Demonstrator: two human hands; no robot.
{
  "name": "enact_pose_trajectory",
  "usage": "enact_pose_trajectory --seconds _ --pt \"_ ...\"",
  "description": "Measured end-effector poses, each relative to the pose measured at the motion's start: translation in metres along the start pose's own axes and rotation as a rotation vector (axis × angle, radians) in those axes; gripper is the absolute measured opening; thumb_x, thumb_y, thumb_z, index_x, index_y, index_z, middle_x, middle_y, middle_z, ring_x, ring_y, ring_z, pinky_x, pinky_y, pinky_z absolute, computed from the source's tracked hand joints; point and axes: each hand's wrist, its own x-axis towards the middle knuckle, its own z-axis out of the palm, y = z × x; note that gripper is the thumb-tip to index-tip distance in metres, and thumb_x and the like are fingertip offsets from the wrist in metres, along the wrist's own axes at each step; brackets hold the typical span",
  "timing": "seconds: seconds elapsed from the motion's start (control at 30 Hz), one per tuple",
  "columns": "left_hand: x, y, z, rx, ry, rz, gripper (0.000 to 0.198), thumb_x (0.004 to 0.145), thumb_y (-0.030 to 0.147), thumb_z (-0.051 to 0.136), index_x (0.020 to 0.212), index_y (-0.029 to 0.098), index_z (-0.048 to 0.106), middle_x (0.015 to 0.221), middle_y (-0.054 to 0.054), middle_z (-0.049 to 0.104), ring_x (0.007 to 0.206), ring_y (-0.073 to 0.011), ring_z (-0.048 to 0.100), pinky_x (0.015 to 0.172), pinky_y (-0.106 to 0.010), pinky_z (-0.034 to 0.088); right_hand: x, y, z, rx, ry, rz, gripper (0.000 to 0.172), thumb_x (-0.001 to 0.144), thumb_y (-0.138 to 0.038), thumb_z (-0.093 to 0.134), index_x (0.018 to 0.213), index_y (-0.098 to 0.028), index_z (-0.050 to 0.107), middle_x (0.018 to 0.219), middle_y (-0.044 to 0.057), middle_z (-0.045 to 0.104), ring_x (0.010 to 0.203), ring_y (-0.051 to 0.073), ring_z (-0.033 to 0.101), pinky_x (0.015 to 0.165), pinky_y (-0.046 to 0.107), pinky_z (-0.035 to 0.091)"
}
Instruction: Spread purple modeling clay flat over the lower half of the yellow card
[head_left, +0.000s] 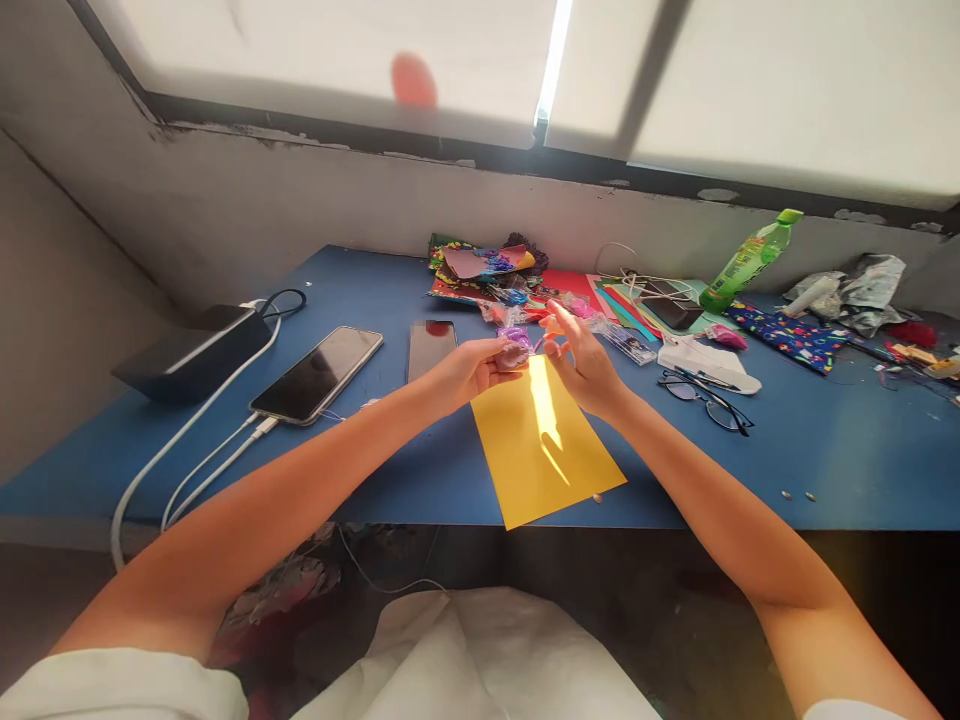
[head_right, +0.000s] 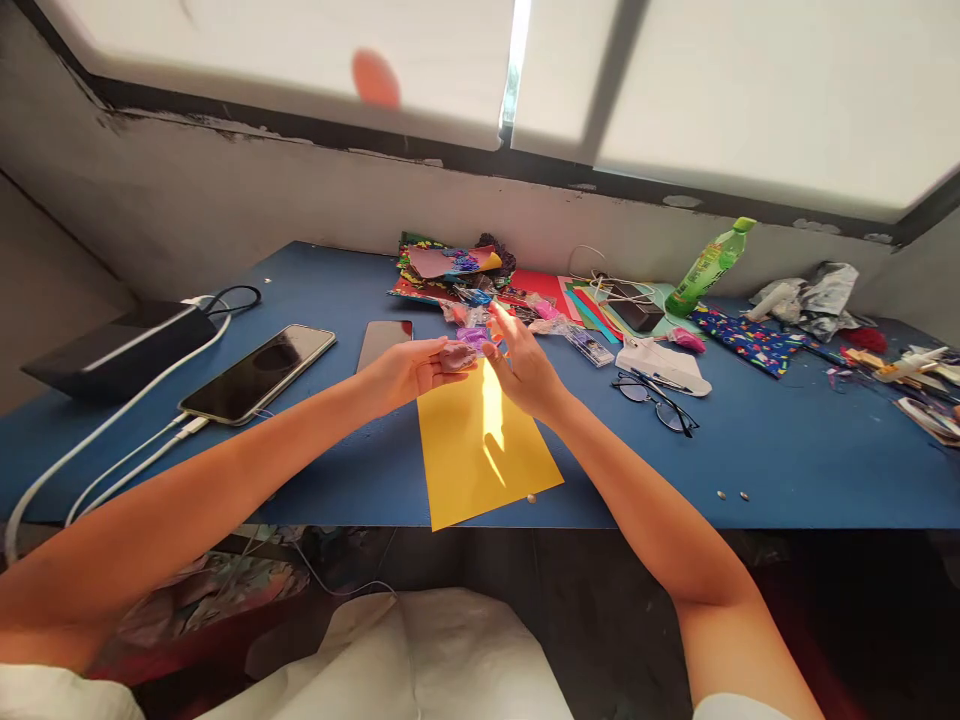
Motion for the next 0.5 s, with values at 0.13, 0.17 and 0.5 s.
enact_pose_trajectory --seconds 0.13,0.17,0.5 --pt "-0.003 -0.002 0.003 -0.121 -0.059 -0.015 0.033 0.09 0.045 0.061 0.083 0.013 0.068 0.084 -0.007 0.068 0.091 -0.0169 0.065 0.089 -0.029 0.052 -0.008 -0.006 0.018 -0.281 -0.212 -0.254 0.073 0.098 -0.061 0.016 0.151 -0.013 0.029 0.15 0.02 0.042 0.143 0.031 0.034 0.112 0.056 0.029" --pt "-0.003 -0.004 0.003 -0.12 -0.076 -0.008 0.033 0.088 0.046 0.064 0.084 0.013 0.068 0.084 -0.006 0.068 0.09 -0.0162 0.065 0.088 -0.027 0.052 -0.01 -0.007 0.022 -0.32 -0.249 -0.281 0.073 0.098 -0.06 0.016 0.153 -0.012 0.025 0.153 0.021 0.037 0.145 0.031 0.03 0.112 0.059 0.025" --pt "-0.002 -0.002 -0.001 0.011 0.027 0.039 0.015 0.078 0.021 0.077 0.071 0.013 0.067 0.077 -0.004 0.069 0.084 -0.0136 0.068 0.089 -0.028 0.051 -0.01 -0.008 0.013 -0.122 -0.058 -0.234 0.078 0.095 -0.068 0.01 0.156 -0.024 -0.009 0.161 0.012 0.024 0.145 0.028 0.032 0.114 0.052 0.03"
